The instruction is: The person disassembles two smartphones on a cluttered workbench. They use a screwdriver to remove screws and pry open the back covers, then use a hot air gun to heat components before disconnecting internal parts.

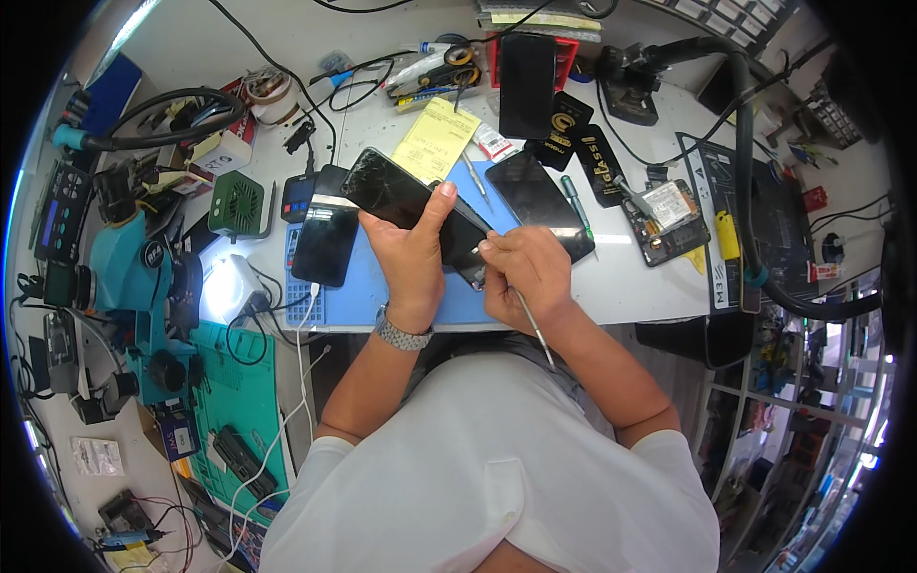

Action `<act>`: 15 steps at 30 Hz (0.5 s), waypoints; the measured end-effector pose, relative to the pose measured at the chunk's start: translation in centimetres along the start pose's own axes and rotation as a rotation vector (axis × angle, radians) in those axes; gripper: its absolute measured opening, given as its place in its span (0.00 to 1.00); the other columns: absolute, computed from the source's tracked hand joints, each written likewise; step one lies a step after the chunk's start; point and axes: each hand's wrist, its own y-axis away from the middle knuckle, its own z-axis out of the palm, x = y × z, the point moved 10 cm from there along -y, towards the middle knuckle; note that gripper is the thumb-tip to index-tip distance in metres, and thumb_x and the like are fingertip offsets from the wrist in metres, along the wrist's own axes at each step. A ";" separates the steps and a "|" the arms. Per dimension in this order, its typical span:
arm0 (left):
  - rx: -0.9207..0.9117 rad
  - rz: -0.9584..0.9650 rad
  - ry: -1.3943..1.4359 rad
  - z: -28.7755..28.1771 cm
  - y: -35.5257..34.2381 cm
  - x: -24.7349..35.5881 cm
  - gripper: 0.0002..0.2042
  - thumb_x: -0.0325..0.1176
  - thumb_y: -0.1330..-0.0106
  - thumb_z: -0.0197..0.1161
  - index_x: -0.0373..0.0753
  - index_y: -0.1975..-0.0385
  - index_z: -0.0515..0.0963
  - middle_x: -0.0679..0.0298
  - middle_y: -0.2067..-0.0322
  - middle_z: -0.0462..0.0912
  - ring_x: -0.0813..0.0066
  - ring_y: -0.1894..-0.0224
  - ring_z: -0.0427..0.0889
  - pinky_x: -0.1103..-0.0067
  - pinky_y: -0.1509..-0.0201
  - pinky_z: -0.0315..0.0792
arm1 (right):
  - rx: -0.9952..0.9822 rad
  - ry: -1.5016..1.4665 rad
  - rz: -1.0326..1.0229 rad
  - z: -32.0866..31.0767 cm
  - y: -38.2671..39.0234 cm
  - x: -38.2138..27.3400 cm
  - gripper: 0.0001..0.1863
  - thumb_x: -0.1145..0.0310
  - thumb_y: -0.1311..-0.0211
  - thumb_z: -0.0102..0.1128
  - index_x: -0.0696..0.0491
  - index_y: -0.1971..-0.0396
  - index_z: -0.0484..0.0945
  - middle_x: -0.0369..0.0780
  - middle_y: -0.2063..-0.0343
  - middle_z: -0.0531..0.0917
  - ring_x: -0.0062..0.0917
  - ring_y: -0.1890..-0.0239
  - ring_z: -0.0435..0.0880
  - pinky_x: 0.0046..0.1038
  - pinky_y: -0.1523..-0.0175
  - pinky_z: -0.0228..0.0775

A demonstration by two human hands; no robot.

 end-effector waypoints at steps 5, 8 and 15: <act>-0.022 -0.039 0.070 0.1 0.0 0.0 0.27 0.21 0.35 0.77 0.37 0.42 0.67 0.61 0.49 0.81 0.77 0.48 0.83 0.78 0.42 0.78 | -0.011 -0.214 0.233 0.0 0.2 2.6 0.18 0.92 0.55 0.66 0.59 0.63 0.82 0.43 0.69 0.85 0.36 0.75 0.84 0.31 0.71 0.75; 0.018 -0.007 -0.024 -0.2 0.4 -0.2 0.27 0.21 0.35 0.77 0.37 0.42 0.67 0.61 0.49 0.81 0.77 0.48 0.83 0.78 0.42 0.78 | -0.047 0.074 -0.067 0.5 -0.3 -0.5 0.18 0.93 0.55 0.65 0.60 0.63 0.82 0.43 0.71 0.85 0.34 0.76 0.83 0.30 0.72 0.74; 0.042 0.020 0.025 -0.4 0.8 -0.2 0.26 0.19 0.36 0.77 0.37 0.43 0.68 0.61 0.49 0.81 0.77 0.49 0.83 0.78 0.43 0.78 | 0.008 -0.156 0.153 0.6 0.3 2.3 0.15 0.93 0.49 0.64 0.60 0.64 0.84 0.42 0.74 0.84 0.28 0.76 0.82 0.27 0.72 0.73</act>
